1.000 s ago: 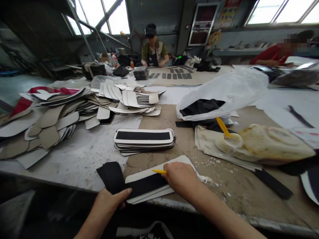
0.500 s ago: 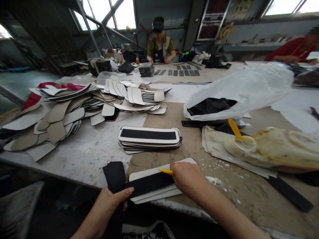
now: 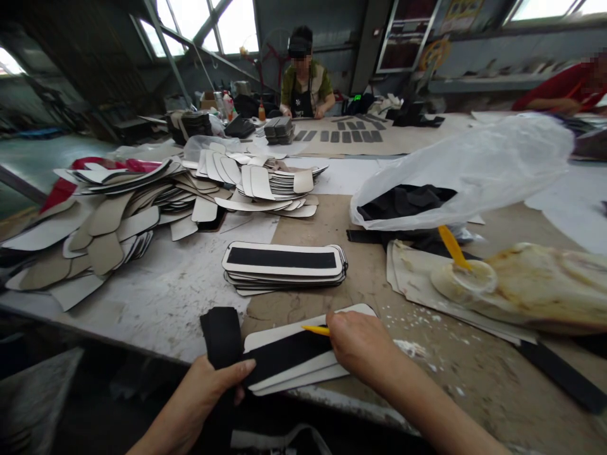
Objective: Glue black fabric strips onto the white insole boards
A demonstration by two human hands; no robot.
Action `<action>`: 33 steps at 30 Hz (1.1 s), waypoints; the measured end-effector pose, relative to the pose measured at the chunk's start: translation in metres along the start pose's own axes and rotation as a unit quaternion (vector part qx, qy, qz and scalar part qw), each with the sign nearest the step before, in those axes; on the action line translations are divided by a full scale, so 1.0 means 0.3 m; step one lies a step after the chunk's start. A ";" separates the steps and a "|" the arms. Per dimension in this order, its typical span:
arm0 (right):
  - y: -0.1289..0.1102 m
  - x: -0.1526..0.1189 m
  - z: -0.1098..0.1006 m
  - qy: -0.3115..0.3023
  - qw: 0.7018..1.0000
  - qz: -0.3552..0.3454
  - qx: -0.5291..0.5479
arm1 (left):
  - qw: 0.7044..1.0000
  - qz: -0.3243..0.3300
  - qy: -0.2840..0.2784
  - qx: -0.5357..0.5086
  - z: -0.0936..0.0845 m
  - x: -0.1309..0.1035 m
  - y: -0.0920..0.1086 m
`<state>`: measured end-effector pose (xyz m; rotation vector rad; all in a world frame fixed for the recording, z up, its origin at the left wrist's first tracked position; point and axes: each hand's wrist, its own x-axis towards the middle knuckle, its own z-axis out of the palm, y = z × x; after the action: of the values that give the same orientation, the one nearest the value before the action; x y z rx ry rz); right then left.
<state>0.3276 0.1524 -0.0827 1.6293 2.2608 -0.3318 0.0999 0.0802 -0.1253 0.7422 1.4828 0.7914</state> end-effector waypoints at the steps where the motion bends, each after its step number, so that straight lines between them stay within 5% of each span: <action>1: 0.003 0.001 0.000 0.000 1.000 0.000 0.004 | 1.000 -0.002 -0.001 -0.001 0.001 0.002 -0.003; 33: 0.057 0.032 0.015 0.021 0.994 0.012 0.105 | 0.995 0.019 0.004 0.102 0.009 0.058 0.037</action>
<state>0.3417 0.1643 -0.0906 1.7792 2.2998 -0.5505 0.1016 0.1010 -0.1260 0.9242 1.5762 0.6784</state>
